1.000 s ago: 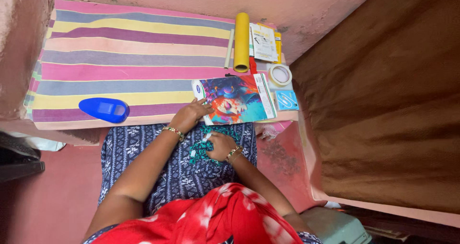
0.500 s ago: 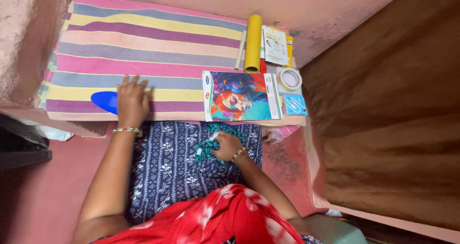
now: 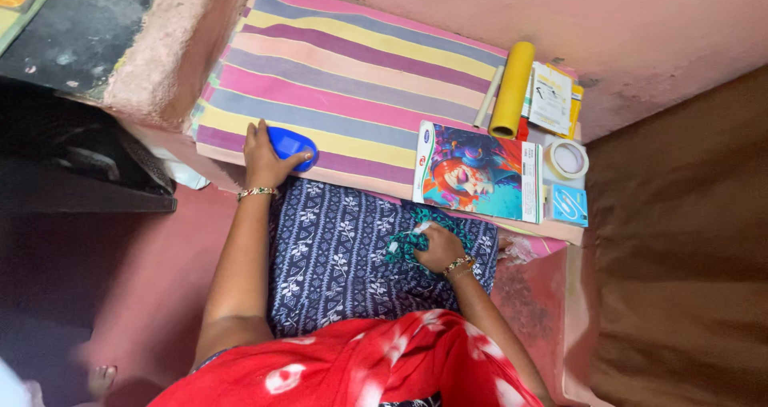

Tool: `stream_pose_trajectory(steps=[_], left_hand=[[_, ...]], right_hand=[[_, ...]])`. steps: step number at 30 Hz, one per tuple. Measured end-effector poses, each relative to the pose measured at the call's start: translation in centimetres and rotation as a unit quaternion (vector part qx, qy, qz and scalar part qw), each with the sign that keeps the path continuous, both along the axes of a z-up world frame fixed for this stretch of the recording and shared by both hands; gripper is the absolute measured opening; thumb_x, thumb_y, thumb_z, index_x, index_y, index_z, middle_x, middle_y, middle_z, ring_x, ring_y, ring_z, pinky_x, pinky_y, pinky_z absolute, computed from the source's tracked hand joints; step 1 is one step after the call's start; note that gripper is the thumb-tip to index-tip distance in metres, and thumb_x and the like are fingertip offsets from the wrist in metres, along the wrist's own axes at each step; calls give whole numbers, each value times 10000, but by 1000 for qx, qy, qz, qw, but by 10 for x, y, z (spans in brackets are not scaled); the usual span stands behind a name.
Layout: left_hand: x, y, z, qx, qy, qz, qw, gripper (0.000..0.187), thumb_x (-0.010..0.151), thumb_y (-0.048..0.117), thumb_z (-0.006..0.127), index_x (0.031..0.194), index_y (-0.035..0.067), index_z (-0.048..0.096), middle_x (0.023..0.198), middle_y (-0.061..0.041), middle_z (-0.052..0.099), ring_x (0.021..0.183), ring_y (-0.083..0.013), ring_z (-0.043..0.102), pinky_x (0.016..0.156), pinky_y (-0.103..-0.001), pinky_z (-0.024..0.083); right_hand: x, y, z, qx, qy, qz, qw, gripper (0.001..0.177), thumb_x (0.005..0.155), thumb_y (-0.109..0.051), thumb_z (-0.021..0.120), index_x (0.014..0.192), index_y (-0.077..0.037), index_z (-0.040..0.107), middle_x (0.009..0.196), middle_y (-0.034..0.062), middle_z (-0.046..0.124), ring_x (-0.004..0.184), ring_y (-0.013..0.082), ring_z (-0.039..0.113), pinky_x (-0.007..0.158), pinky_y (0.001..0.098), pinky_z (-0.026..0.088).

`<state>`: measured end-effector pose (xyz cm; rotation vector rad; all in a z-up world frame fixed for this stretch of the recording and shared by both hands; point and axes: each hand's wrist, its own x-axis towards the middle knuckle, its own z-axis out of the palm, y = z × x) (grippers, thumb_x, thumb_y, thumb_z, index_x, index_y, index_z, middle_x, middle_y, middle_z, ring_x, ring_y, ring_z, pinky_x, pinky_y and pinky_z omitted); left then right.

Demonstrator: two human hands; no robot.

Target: The person sits on the floor and wipes a small table with a cloth, moving stationery items like books, tape, and a stapler aside to reach the surface. The person wipes the table surface and the items individually, then returns them to the table.

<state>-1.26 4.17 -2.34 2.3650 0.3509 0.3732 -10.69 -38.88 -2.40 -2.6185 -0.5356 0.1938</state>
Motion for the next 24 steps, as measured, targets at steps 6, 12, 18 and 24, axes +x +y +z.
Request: stream_pose_trajectory(steps=[6,12,18,24], left_hand=[[-7,-13,26,11,17,23,1000,1228,523,477,1028,1495,10,440,1454,-304,356,1320,-499,391,1081,-547,380],[5,-20,29,-47,-82,26,995,858,634,178,984,1380,30,588,1341,-223,421,1221,-369,522,1060,-411,493],[32,-89,44,-415,-92,-4,905,548,802,31,859,1298,65,628,1179,-132,617,1011,-228,655,881,-325,576],[46,-234,15,-715,-19,-91,692,510,956,63,729,1405,38,488,1162,-127,596,955,-195,601,766,-297,535]], right_hand=[[0,2,4,-6,8,-2,1000,460,692,-284,784,1119,-130,706,1181,104,703,1084,333,666,920,422,548],[-2,2,7,11,4,0,1000,440,692,-279,779,1099,-125,716,1176,97,713,1081,327,676,914,413,556],[-3,3,6,11,13,-5,1000,475,698,-301,783,1130,-122,700,1177,104,703,1077,331,671,901,415,555],[-1,-1,-2,12,-3,16,1000,500,707,-308,791,1154,-116,680,1188,122,688,1082,338,667,910,423,550]])
